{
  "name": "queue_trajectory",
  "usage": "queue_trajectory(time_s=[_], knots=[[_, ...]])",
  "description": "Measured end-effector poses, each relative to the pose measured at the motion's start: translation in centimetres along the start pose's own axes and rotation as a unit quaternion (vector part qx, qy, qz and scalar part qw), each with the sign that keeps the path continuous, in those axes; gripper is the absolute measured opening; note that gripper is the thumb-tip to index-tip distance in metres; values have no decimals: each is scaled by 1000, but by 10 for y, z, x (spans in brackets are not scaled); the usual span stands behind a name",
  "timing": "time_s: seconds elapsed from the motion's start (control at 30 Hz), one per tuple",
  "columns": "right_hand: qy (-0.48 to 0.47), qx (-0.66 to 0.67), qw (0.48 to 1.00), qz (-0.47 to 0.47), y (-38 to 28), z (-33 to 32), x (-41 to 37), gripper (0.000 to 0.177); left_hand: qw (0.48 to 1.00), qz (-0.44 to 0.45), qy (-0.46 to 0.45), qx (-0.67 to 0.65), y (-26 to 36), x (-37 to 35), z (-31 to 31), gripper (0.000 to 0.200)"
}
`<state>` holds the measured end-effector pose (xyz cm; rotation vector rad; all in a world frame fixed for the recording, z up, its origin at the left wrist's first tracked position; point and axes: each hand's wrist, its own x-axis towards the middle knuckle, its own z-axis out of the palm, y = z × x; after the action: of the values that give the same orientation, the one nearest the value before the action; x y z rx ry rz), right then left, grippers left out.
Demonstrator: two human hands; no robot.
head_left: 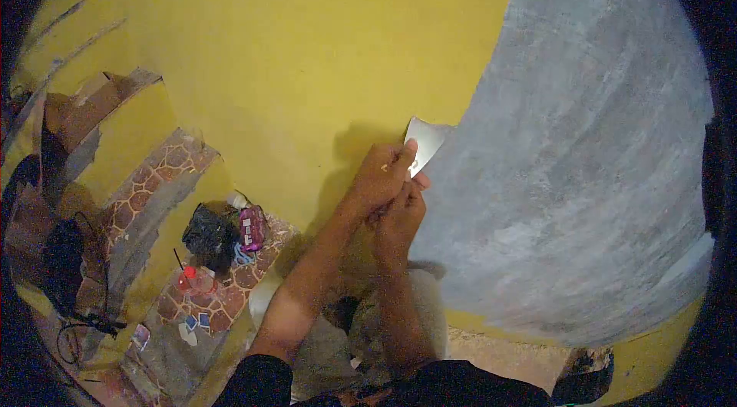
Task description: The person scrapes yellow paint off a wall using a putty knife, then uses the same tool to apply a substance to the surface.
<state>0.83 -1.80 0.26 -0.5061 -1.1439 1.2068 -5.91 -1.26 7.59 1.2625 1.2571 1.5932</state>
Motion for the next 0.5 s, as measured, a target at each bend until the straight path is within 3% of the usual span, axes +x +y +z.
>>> queue_trajectory(time_s=[0.13, 0.23, 0.4, 0.5], knots=[[12, -93, 995, 40, -20, -23, 0, 35, 999, -11, 43, 6, 1, -18, 15, 54], [17, -126, 991, 51, -21, -31, 1, 36, 996, 12, -19, -92, -17, -7, 21, 54], [-4, -148, 989, 12, -18, -31, -3, 34, 999, -18, 14, 46, 1, -12, 16, 54], [6, -55, 993, 103, -46, -11, -4, 35, 990, 13, 74, 123, 13, -13, 19, 56]])
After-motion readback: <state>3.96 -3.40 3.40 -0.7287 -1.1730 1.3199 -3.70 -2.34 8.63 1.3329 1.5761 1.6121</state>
